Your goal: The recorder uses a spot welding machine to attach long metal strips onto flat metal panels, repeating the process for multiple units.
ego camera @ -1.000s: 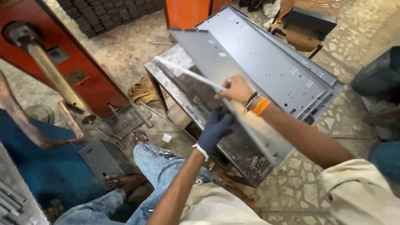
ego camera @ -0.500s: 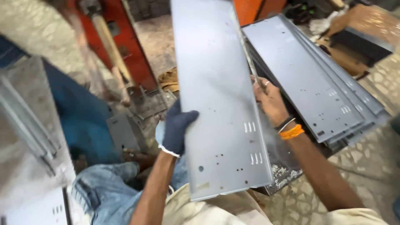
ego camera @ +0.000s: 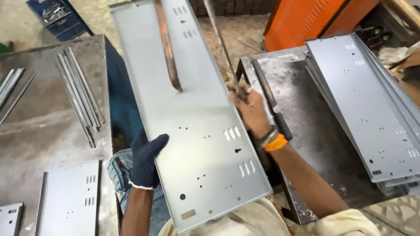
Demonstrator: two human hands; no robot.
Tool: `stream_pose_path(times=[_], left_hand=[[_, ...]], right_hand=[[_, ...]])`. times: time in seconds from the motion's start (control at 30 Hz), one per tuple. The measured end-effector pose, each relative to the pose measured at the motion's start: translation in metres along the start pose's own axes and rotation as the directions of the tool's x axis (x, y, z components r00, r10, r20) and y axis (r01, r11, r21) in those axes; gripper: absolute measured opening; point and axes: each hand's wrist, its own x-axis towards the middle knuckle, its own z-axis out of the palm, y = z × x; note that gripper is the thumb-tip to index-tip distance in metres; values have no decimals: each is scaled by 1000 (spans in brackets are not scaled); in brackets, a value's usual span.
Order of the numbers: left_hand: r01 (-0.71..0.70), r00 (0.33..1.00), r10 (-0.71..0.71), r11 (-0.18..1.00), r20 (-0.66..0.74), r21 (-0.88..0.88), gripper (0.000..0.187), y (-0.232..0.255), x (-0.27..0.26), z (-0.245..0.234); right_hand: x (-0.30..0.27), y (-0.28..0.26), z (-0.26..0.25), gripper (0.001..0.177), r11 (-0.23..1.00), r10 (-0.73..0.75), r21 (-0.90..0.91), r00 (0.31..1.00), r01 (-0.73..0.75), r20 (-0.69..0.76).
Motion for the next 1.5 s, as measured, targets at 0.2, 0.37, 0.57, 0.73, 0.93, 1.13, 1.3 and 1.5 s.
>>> stream_pose_path(times=[0.2, 0.37, 0.57, 0.73, 0.93, 1.13, 1.3, 1.5], left_hand=[[10, 995, -48, 929, 92, 371, 57, 42, 43, -36], [-139, 983, -27, 551, 184, 823, 66, 125, 94, -42], [-136, 971, -230, -291, 69, 947, 87, 164, 117, -44], [-496, 867, 48, -22, 497, 868, 118, 156, 131, -71], [-516, 845, 210, 79, 492, 853, 85, 146, 128, -75], [-535, 796, 337, 4, 502, 845, 27, 112, 167, -102], [-480, 823, 310, -71, 477, 874, 23, 116, 181, -101], [-523, 586, 620, -202, 522, 828, 24, 150, 180, -161]], right_hand=[[14, -37, -86, 22, 844, -83, -536, 991, 12, -107], [32, -100, -86, 19, 452, -252, -859, 958, 241, 137], [84, -72, -9, 14, 353, -392, -701, 778, 620, 491], [112, -57, 70, 13, 276, -452, -686, 721, 673, 525], [152, -58, 91, 30, 156, -574, -708, 646, 689, 502], [194, -26, 76, 22, 326, -148, -838, 899, 438, 413], [212, -17, 57, 27, 346, -73, -796, 860, 496, 505], [188, -19, 38, 29, 394, -139, -727, 818, 563, 558]])
